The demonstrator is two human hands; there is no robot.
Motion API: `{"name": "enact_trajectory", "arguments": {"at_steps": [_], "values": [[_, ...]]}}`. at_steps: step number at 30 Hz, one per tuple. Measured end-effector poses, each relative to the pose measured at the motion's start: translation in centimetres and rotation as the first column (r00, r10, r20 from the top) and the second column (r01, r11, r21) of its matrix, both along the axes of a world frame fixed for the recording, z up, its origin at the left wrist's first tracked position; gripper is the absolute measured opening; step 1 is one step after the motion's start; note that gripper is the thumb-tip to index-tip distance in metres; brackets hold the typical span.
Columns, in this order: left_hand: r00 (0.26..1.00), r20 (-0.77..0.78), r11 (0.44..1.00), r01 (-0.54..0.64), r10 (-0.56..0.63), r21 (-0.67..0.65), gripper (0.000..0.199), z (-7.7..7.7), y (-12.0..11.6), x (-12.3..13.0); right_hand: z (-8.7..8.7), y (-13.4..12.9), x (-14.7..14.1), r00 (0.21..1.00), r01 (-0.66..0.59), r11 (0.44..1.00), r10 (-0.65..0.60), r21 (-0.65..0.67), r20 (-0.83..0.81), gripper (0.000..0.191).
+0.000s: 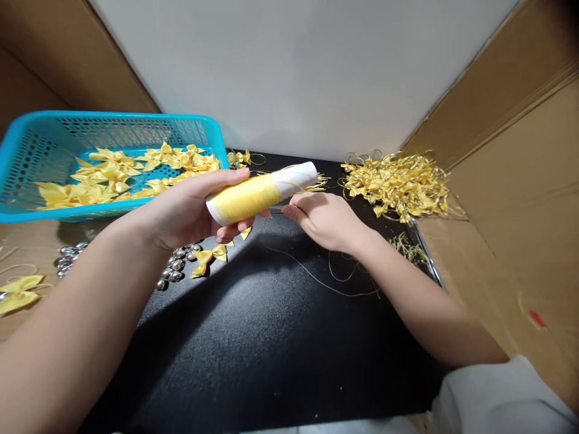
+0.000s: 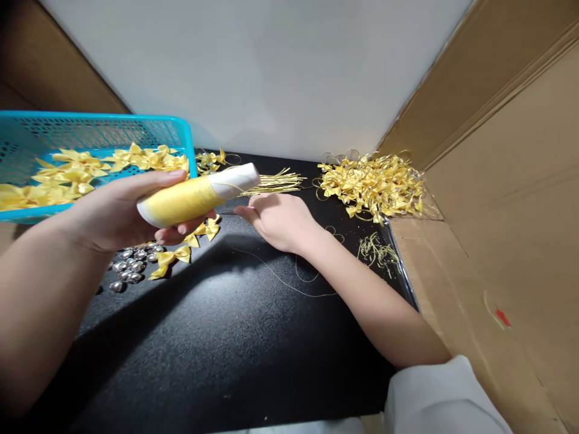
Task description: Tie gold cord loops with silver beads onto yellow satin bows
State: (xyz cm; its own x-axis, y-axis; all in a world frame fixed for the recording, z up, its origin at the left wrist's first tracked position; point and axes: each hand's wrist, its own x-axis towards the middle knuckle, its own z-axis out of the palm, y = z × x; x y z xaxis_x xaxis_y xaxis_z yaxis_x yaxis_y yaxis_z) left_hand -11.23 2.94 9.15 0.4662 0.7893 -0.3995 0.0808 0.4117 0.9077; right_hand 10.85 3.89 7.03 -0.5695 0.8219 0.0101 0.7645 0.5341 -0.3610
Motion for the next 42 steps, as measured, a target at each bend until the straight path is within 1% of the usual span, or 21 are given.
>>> {"name": "enact_trajectory", "arguments": {"at_steps": [7,11,13,15,17,19,21,22,24,26,27,29,30,31,32,33,34,35,37,38,42], "values": [[0.999,-0.047,1.000,-0.025,0.025,0.006,0.046,-0.1,0.0,0.0,-0.2,0.4,-0.2,1.000,0.019,1.000,-0.019,-0.004,0.011,0.045],[0.998,-0.052,0.999,-0.035,0.036,0.013,0.047,-0.1,0.1,-0.2,-1.0,0.4,1.5,0.996,0.052,0.997,-0.056,-0.059,-0.065,0.045],[0.997,-0.035,0.997,-0.073,0.074,0.020,0.043,0.2,0.1,-0.4,-1.6,0.4,3.0,0.982,0.068,0.992,-0.085,-0.103,-0.169,0.044],[0.995,-0.026,0.994,-0.096,0.097,0.043,0.041,0.4,0.0,-0.3,-2.3,0.3,4.5,0.921,0.103,0.980,-0.159,-0.170,-0.357,0.046],[0.997,-0.032,0.996,-0.063,0.065,0.068,0.044,0.3,-0.3,0.3,-2.7,0.0,5.7,0.775,0.119,0.952,-0.267,-0.282,-0.573,0.051],[0.999,-0.054,0.996,0.011,-0.006,0.094,0.048,-0.3,-0.7,1.6,-2.6,-0.7,6.2,0.607,0.057,0.920,-0.341,-0.388,-0.718,0.055],[0.991,-0.102,0.985,0.095,-0.081,0.142,0.048,-1.5,-1.4,3.5,-2.2,-1.7,6.3,0.496,-0.029,0.899,-0.366,-0.436,-0.788,0.057],[0.981,-0.133,0.971,0.160,-0.138,0.179,0.046,-2.3,-1.8,4.5,-1.9,-2.3,6.3,0.467,-0.054,0.893,-0.374,-0.448,-0.801,0.058],[0.976,-0.146,0.955,0.191,-0.160,0.228,0.045,-3.8,-2.6,6.3,-1.1,-3.2,6.8,0.445,-0.045,0.877,-0.410,-0.477,-0.796,0.055],[0.982,-0.103,0.952,0.181,-0.159,0.248,0.049,-4.9,-3.2,7.4,-0.1,-3.6,8.9,0.446,0.056,0.860,-0.476,-0.507,-0.758,0.051],[0.985,-0.100,0.948,0.161,-0.138,0.276,0.053,-5.2,-3.3,7.5,0.5,-3.6,10.6,0.448,0.147,0.848,-0.516,-0.510,-0.730,0.049],[0.981,-0.181,0.914,0.131,-0.064,0.384,0.060,-5.5,-3.1,7.1,1.7,-3.2,15.2,0.414,0.419,0.803,-0.585,-0.425,-0.698,0.052],[0.969,-0.245,0.887,0.121,-0.009,0.445,0.059,-5.5,-2.8,6.8,2.3,-2.9,17.9,0.404,0.564,0.749,-0.618,-0.348,-0.675,0.055],[0.950,-0.308,0.869,0.104,0.058,0.484,0.057,-5.5,-2.5,6.3,2.9,-2.6,20.7,0.391,0.701,0.664,-0.663,-0.260,-0.639,0.054],[0.931,-0.349,0.854,0.093,0.107,0.511,0.056,-5.5,-2.1,6.0,3.5,-2.3,23.2,0.378,0.816,0.554,-0.728,-0.166,-0.572,0.055],[0.920,-0.354,0.823,0.065,0.170,0.564,0.055,-5.5,-1.8,5.7,3.9,-2.1,25.4,0.371,0.892,0.448,-0.805,-0.063,-0.463,0.055],[0.915,-0.347,0.796,0.052,0.203,0.603,0.052,-5.6,-1.4,5.6,4.1,-1.8,27.2,0.376,0.924,0.377,-0.858,0.069,-0.349,0.053],[0.916,-0.338,0.774,0.049,0.217,0.631,0.047,-5.8,-1.2,5.5,4.2,-1.7,28.5,0.380,0.924,0.355,-0.894,0.144,-0.239,0.051],[0.924,-0.316,0.733,0.061,0.214,0.677,0.040,-6.3,-1.0,5.6,3.9,-1.3,29.8,0.384,0.908,0.356,-0.918,0.223,-0.101,0.049],[0.927,-0.315,0.714,0.079,0.204,0.696,0.037,-6.6,-0.9,5.7,3.6,-1.1,30.0,0.386,0.903,0.360,-0.920,0.235,-0.073,0.049],[0.905,-0.393,0.641,0.205,0.163,0.740,0.035,-7.5,-1.0,5.6,2.3,-0.8,30.1,0.362,0.903,0.329,-0.929,0.274,-0.078,0.049]]}}
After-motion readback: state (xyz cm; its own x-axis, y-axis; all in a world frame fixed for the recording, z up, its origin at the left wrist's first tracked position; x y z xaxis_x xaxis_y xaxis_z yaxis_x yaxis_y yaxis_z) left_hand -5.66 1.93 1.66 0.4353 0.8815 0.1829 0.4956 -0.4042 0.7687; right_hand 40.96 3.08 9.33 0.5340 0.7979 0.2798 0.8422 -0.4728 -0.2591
